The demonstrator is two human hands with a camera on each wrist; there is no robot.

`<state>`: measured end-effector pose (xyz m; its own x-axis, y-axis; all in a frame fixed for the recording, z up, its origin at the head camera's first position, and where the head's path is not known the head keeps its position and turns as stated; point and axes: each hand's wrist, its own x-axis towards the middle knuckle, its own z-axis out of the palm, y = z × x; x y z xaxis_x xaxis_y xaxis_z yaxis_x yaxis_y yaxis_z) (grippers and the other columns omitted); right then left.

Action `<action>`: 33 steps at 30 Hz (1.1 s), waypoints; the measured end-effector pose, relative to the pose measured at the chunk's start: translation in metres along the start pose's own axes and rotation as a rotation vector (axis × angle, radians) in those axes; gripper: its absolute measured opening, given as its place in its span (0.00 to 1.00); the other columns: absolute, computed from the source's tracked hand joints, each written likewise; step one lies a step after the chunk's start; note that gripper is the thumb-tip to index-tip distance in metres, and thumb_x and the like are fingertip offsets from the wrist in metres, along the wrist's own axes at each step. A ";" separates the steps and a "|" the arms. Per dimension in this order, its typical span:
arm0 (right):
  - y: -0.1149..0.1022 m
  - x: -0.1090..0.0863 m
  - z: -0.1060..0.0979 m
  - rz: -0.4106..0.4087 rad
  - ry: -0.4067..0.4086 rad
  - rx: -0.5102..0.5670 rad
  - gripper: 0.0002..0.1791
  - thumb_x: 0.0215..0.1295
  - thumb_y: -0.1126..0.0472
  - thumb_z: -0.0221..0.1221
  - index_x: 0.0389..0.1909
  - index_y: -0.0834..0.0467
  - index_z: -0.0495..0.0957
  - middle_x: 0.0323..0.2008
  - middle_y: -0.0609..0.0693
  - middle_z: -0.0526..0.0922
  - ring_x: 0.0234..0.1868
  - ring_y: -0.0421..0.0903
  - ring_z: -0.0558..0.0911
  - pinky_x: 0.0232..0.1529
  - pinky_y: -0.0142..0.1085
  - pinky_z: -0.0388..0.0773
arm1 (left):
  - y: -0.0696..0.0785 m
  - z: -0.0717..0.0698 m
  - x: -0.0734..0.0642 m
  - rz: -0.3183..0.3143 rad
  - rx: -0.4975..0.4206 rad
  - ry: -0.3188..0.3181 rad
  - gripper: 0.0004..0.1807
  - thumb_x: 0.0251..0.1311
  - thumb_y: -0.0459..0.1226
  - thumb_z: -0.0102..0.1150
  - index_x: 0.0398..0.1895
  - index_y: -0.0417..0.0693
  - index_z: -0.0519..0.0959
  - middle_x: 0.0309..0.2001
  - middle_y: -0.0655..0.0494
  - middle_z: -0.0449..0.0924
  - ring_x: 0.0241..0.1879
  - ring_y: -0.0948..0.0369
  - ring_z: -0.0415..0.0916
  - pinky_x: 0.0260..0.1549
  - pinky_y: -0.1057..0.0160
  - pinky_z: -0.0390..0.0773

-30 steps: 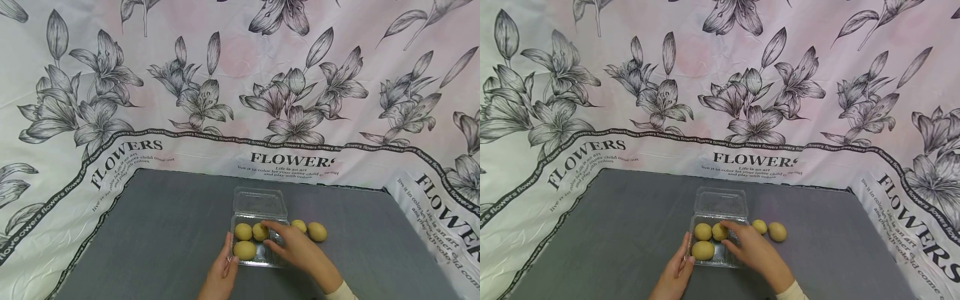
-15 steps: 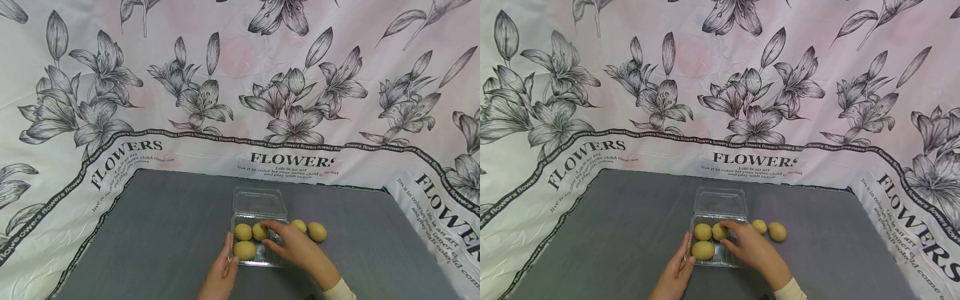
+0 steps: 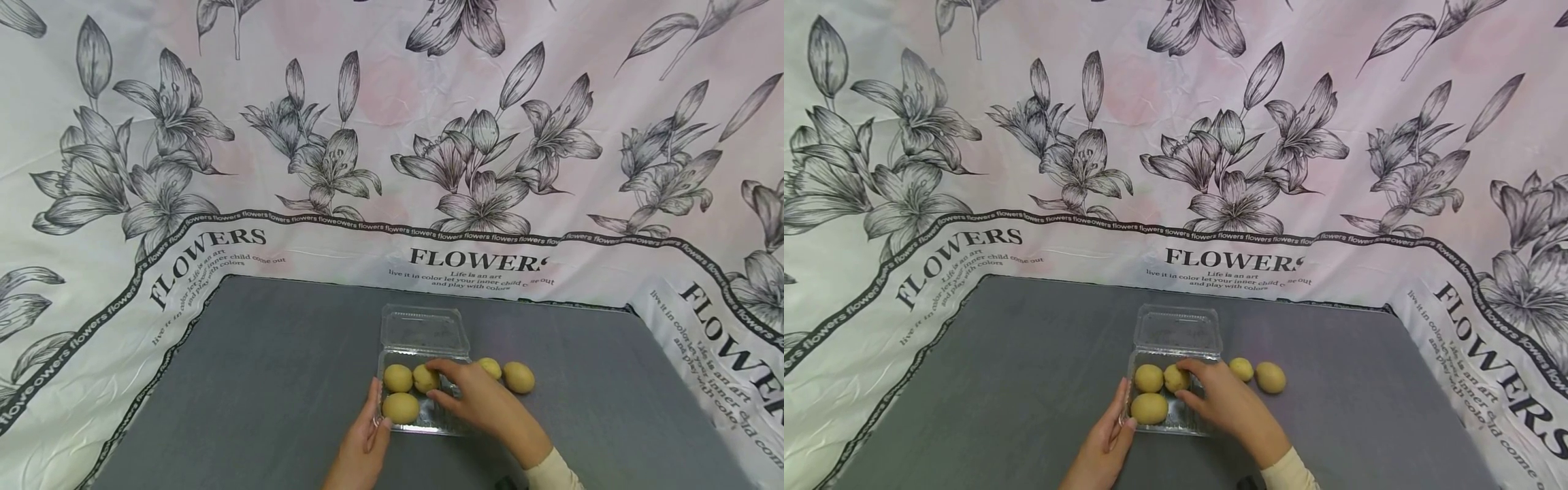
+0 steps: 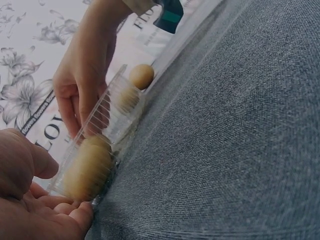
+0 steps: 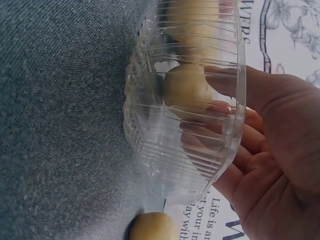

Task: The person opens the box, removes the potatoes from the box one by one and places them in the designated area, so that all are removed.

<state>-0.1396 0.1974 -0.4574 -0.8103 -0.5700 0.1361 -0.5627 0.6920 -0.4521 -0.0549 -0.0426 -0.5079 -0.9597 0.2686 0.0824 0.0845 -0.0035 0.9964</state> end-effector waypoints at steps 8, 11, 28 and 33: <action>0.001 0.004 0.000 0.004 -0.018 0.002 0.24 0.70 0.56 0.71 0.60 0.64 0.82 0.54 0.56 0.89 0.51 0.55 0.89 0.50 0.48 0.88 | 0.000 -0.001 0.000 -0.012 0.000 -0.008 0.41 0.84 0.35 0.47 0.84 0.33 0.35 0.83 0.29 0.35 0.81 0.37 0.35 0.73 0.46 0.52; 0.002 0.005 0.001 -0.013 -0.015 -0.010 0.24 0.70 0.56 0.71 0.60 0.65 0.82 0.53 0.57 0.89 0.50 0.53 0.90 0.49 0.47 0.88 | 0.000 0.000 0.001 -0.002 -0.006 -0.013 0.40 0.84 0.34 0.47 0.84 0.31 0.35 0.82 0.28 0.35 0.81 0.37 0.34 0.73 0.46 0.52; 0.001 0.007 0.007 0.030 -0.019 0.006 0.26 0.66 0.57 0.74 0.59 0.67 0.82 0.52 0.57 0.89 0.48 0.50 0.90 0.46 0.44 0.88 | -0.002 0.000 0.001 0.024 -0.030 -0.012 0.40 0.83 0.32 0.48 0.83 0.29 0.36 0.82 0.26 0.35 0.80 0.37 0.33 0.72 0.66 0.54; 0.002 0.008 0.010 0.032 -0.016 -0.003 0.26 0.66 0.56 0.74 0.59 0.66 0.82 0.50 0.57 0.90 0.44 0.48 0.90 0.44 0.42 0.88 | -0.003 0.000 0.001 0.012 -0.006 0.005 0.40 0.83 0.33 0.48 0.84 0.30 0.37 0.82 0.27 0.37 0.80 0.39 0.36 0.71 0.70 0.55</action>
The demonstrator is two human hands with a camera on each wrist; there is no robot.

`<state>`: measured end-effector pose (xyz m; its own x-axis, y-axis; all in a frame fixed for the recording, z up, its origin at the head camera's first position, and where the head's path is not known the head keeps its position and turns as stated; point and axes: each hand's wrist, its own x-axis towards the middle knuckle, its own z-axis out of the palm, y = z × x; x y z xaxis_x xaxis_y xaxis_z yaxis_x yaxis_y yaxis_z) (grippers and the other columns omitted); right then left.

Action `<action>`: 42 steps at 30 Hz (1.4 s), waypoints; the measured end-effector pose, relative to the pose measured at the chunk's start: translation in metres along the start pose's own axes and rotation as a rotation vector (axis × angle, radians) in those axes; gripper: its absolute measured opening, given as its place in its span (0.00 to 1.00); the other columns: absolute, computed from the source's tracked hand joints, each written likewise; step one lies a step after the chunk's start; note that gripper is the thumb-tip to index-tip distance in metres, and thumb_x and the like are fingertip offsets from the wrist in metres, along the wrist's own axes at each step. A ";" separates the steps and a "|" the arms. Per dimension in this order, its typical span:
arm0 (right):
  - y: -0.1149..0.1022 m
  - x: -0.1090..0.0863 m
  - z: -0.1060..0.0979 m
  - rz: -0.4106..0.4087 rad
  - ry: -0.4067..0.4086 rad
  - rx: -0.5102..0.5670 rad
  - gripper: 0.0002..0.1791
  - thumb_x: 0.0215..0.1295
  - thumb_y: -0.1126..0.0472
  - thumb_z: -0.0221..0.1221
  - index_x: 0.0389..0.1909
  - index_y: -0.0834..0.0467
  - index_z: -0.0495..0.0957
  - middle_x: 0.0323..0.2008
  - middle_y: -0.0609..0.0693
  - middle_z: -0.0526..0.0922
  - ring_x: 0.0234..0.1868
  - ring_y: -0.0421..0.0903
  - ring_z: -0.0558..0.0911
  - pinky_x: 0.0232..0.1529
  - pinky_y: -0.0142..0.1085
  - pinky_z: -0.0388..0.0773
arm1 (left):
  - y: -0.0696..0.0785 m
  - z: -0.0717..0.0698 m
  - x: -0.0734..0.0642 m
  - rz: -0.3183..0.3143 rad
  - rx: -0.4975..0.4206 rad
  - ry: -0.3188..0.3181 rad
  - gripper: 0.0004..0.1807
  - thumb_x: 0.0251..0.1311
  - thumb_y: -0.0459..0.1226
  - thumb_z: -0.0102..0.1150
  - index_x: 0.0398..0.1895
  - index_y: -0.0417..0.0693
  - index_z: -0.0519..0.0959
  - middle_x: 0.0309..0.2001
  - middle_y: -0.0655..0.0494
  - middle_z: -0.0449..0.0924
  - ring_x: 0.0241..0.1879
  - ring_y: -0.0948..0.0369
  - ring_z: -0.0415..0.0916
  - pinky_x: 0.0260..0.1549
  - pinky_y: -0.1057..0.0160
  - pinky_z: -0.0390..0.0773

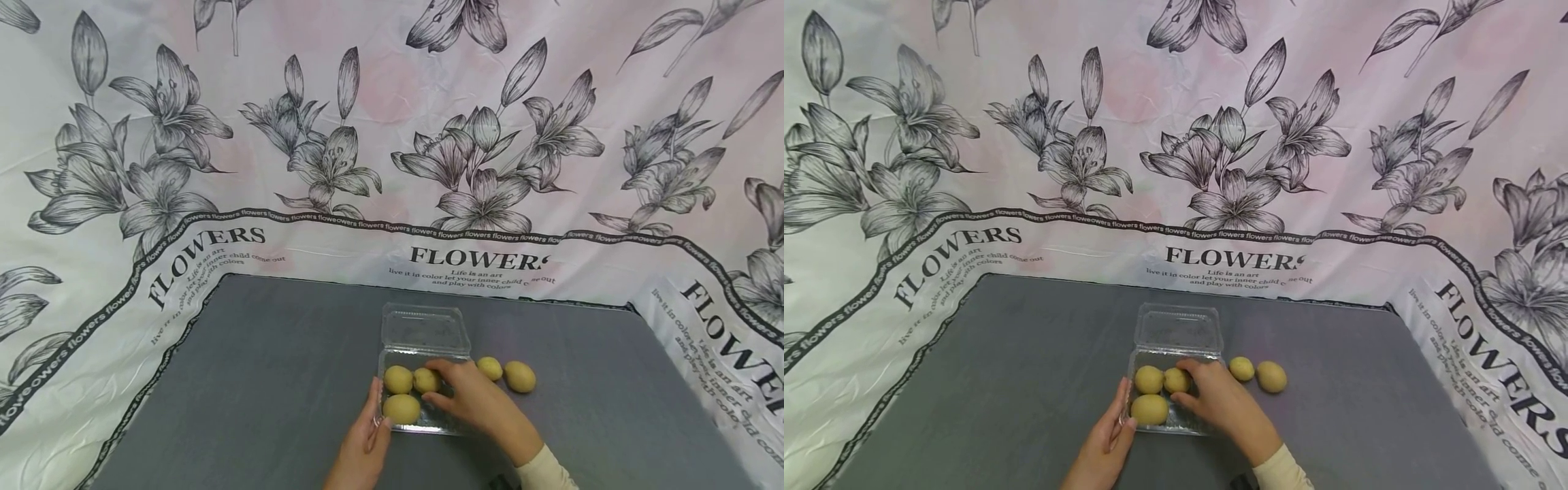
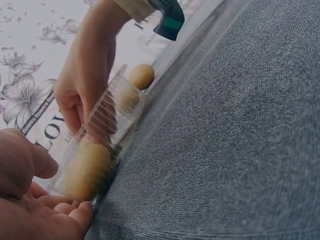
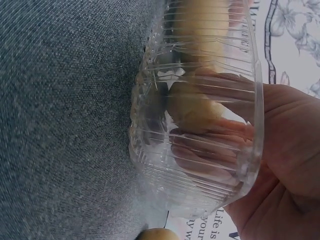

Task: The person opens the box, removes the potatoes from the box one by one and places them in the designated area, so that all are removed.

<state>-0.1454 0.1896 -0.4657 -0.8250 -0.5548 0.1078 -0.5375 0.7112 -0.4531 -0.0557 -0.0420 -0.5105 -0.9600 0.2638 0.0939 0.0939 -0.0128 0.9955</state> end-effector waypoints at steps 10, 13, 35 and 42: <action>0.000 0.001 0.001 0.016 0.005 -0.002 0.27 0.66 0.55 0.74 0.59 0.67 0.82 0.50 0.58 0.90 0.43 0.45 0.90 0.44 0.43 0.88 | 0.000 -0.001 -0.001 0.008 -0.015 -0.001 0.40 0.83 0.33 0.49 0.84 0.30 0.38 0.82 0.27 0.37 0.80 0.38 0.35 0.72 0.64 0.54; 0.000 0.000 0.001 0.011 0.009 0.000 0.27 0.67 0.55 0.74 0.59 0.67 0.82 0.51 0.58 0.90 0.44 0.46 0.90 0.45 0.43 0.88 | 0.000 0.000 -0.001 0.021 -0.028 -0.003 0.40 0.82 0.32 0.49 0.83 0.28 0.37 0.81 0.26 0.36 0.80 0.37 0.34 0.71 0.68 0.54; 0.002 -0.003 -0.001 -0.023 0.039 0.031 0.24 0.66 0.60 0.74 0.59 0.65 0.83 0.52 0.56 0.90 0.49 0.49 0.89 0.48 0.45 0.88 | 0.001 0.004 0.000 0.017 -0.061 0.017 0.40 0.81 0.30 0.49 0.84 0.30 0.37 0.83 0.29 0.35 0.81 0.40 0.33 0.69 0.76 0.52; 0.001 -0.006 0.000 -0.060 0.068 0.027 0.24 0.64 0.62 0.74 0.59 0.64 0.83 0.52 0.55 0.90 0.49 0.49 0.90 0.48 0.45 0.88 | -0.001 0.003 -0.001 0.053 -0.066 0.016 0.40 0.81 0.30 0.49 0.83 0.28 0.37 0.82 0.27 0.34 0.80 0.37 0.32 0.68 0.77 0.52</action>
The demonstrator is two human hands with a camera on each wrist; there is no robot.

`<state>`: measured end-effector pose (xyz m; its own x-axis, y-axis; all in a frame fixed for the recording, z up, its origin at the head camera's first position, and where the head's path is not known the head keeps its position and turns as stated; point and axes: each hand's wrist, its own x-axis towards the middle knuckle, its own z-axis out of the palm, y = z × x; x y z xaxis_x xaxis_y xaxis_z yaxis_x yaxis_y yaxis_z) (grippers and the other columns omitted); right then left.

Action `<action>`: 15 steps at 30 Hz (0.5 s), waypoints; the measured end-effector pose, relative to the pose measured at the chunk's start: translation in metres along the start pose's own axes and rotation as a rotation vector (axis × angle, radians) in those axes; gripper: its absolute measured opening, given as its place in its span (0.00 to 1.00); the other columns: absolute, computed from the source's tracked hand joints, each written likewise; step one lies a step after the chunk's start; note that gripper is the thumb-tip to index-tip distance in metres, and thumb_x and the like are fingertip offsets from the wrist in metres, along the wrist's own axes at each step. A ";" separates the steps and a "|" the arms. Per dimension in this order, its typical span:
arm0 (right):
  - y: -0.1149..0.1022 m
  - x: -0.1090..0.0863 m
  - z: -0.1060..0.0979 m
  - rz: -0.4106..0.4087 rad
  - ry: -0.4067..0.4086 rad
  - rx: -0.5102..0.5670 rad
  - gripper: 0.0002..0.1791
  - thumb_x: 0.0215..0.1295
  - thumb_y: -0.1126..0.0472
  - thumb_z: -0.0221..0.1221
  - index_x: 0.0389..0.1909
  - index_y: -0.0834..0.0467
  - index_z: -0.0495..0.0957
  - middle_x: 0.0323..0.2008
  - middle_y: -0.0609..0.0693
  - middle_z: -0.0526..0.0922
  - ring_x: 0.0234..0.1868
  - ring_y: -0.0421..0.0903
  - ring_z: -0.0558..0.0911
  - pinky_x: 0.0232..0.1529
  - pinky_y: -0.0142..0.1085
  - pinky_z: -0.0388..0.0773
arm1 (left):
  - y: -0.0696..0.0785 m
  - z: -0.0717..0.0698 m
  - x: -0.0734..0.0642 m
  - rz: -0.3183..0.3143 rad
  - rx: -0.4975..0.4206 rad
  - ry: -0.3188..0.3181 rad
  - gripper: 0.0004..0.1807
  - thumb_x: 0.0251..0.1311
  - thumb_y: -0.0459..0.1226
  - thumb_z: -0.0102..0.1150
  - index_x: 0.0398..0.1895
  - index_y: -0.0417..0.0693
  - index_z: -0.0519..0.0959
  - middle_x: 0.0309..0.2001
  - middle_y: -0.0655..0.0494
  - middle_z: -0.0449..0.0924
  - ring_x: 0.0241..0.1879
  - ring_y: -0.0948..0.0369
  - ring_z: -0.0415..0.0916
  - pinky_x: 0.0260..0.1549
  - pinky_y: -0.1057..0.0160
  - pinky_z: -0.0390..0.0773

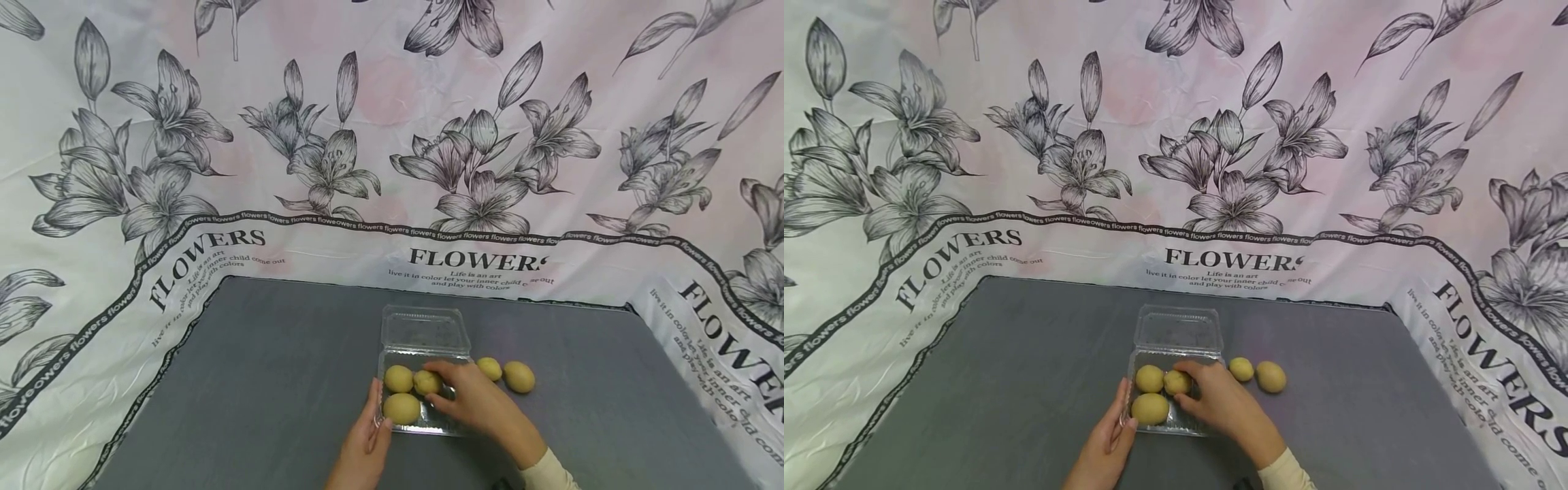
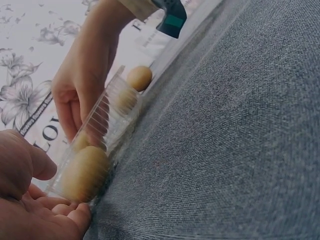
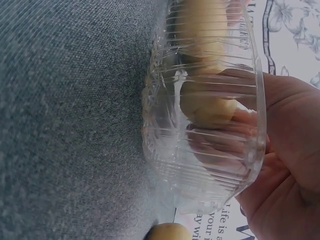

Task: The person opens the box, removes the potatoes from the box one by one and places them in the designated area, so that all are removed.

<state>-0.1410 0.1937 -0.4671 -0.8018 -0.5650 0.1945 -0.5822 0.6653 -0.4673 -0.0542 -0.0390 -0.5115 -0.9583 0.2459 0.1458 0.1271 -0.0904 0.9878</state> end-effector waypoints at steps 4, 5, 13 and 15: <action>0.001 -0.002 0.001 -0.022 0.028 -0.005 0.24 0.62 0.64 0.74 0.59 0.63 0.83 0.52 0.54 0.90 0.49 0.48 0.89 0.48 0.44 0.89 | -0.001 -0.001 0.000 0.000 -0.001 -0.002 0.40 0.81 0.30 0.49 0.83 0.28 0.37 0.82 0.27 0.34 0.80 0.37 0.32 0.68 0.77 0.52; 0.001 -0.002 0.001 -0.024 0.034 -0.004 0.24 0.62 0.64 0.74 0.59 0.63 0.83 0.52 0.54 0.90 0.50 0.48 0.89 0.48 0.44 0.89 | -0.001 -0.001 0.001 0.001 -0.001 -0.003 0.40 0.81 0.30 0.49 0.83 0.28 0.37 0.82 0.26 0.34 0.80 0.37 0.32 0.68 0.77 0.52; 0.002 -0.006 -0.001 -0.028 0.043 0.014 0.25 0.64 0.66 0.72 0.62 0.63 0.81 0.54 0.53 0.89 0.53 0.47 0.88 0.51 0.42 0.88 | -0.002 0.000 0.001 -0.011 -0.006 0.017 0.40 0.80 0.29 0.49 0.83 0.28 0.39 0.82 0.26 0.36 0.80 0.37 0.34 0.66 0.79 0.53; 0.002 -0.007 -0.002 -0.028 0.049 0.007 0.25 0.64 0.66 0.72 0.62 0.63 0.80 0.54 0.52 0.89 0.52 0.45 0.88 0.50 0.41 0.88 | -0.002 0.000 0.001 -0.017 -0.011 0.017 0.40 0.80 0.28 0.49 0.83 0.28 0.38 0.82 0.26 0.35 0.80 0.37 0.34 0.67 0.79 0.53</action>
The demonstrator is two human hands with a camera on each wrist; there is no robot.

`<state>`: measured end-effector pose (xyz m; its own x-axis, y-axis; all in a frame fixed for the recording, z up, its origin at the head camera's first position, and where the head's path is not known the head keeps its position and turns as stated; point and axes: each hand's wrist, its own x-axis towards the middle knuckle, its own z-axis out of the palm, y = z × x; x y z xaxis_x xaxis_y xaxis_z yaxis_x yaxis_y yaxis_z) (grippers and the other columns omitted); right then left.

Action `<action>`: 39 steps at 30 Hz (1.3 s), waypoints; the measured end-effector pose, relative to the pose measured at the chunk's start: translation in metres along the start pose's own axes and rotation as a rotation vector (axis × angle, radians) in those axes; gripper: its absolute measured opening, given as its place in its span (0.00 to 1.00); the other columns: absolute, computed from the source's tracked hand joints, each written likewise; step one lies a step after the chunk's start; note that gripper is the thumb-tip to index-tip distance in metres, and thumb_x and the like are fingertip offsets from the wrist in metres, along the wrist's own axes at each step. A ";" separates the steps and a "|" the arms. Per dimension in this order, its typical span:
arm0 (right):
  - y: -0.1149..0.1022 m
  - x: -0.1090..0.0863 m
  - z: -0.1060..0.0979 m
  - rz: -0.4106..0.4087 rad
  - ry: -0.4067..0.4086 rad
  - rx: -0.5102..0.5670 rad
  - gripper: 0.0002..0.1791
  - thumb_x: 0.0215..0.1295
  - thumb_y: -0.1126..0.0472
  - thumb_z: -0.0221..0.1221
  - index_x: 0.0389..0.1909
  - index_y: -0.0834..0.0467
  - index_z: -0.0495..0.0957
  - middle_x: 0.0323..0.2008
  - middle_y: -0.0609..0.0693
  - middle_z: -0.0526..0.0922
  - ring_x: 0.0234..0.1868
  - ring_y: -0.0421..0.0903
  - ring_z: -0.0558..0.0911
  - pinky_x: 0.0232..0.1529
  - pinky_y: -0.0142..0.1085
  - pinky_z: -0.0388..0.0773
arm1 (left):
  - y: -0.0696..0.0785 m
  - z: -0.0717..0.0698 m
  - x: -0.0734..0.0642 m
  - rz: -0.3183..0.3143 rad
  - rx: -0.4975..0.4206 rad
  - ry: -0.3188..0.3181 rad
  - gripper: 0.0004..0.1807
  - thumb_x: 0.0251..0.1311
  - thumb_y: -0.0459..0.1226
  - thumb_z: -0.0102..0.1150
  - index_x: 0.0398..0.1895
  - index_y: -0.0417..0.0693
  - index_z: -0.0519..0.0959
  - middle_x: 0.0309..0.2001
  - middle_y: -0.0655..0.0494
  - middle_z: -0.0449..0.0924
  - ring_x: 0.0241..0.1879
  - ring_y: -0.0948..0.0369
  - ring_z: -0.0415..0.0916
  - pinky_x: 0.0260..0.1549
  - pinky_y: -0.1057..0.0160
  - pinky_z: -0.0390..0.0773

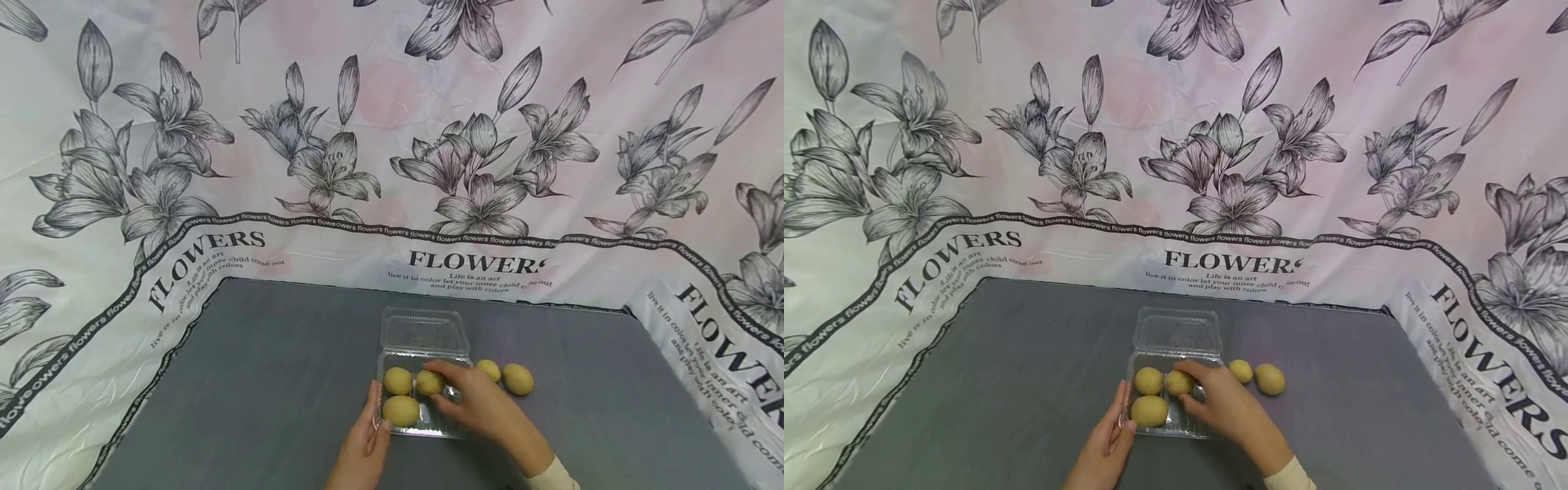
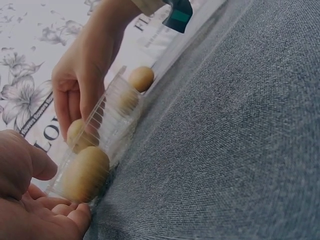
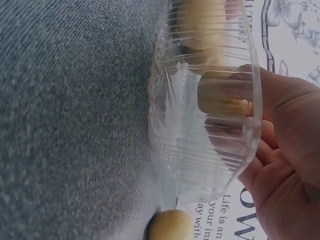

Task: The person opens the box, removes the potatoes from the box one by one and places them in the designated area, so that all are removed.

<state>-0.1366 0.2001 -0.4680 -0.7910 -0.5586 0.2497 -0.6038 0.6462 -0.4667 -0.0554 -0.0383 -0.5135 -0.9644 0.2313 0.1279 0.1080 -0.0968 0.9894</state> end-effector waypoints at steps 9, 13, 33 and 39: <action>0.000 -0.008 -0.005 -0.062 0.045 0.021 0.28 0.62 0.71 0.72 0.64 0.65 0.79 0.58 0.56 0.88 0.55 0.51 0.88 0.52 0.43 0.88 | 0.000 0.001 -0.003 -0.030 0.000 0.012 0.40 0.80 0.29 0.50 0.83 0.29 0.39 0.82 0.27 0.38 0.80 0.39 0.36 0.67 0.79 0.53; 0.000 -0.011 -0.008 -0.068 0.066 0.023 0.28 0.62 0.71 0.73 0.64 0.64 0.79 0.58 0.55 0.88 0.56 0.50 0.88 0.53 0.43 0.88 | 0.001 0.000 -0.004 -0.031 0.007 0.011 0.40 0.80 0.30 0.50 0.83 0.28 0.39 0.82 0.27 0.38 0.80 0.38 0.36 0.67 0.79 0.54; 0.008 -0.023 -0.031 -0.089 0.227 -0.030 0.31 0.54 0.76 0.75 0.61 0.63 0.81 0.55 0.56 0.89 0.54 0.49 0.88 0.54 0.36 0.86 | 0.003 -0.003 -0.001 -0.028 0.059 -0.016 0.41 0.82 0.34 0.50 0.83 0.29 0.38 0.82 0.28 0.37 0.80 0.37 0.35 0.73 0.59 0.54; 0.013 -0.028 -0.037 -0.086 0.284 -0.063 0.32 0.52 0.77 0.75 0.61 0.62 0.82 0.54 0.56 0.89 0.50 0.51 0.90 0.50 0.35 0.87 | 0.004 -0.002 -0.001 -0.025 0.064 -0.023 0.41 0.82 0.35 0.50 0.83 0.28 0.38 0.82 0.27 0.38 0.80 0.36 0.35 0.73 0.55 0.55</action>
<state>-0.1256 0.2430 -0.4497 -0.7273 -0.4505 0.5177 -0.6677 0.6389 -0.3821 -0.0544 -0.0409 -0.5103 -0.9613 0.2550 0.1042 0.1002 -0.0286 0.9946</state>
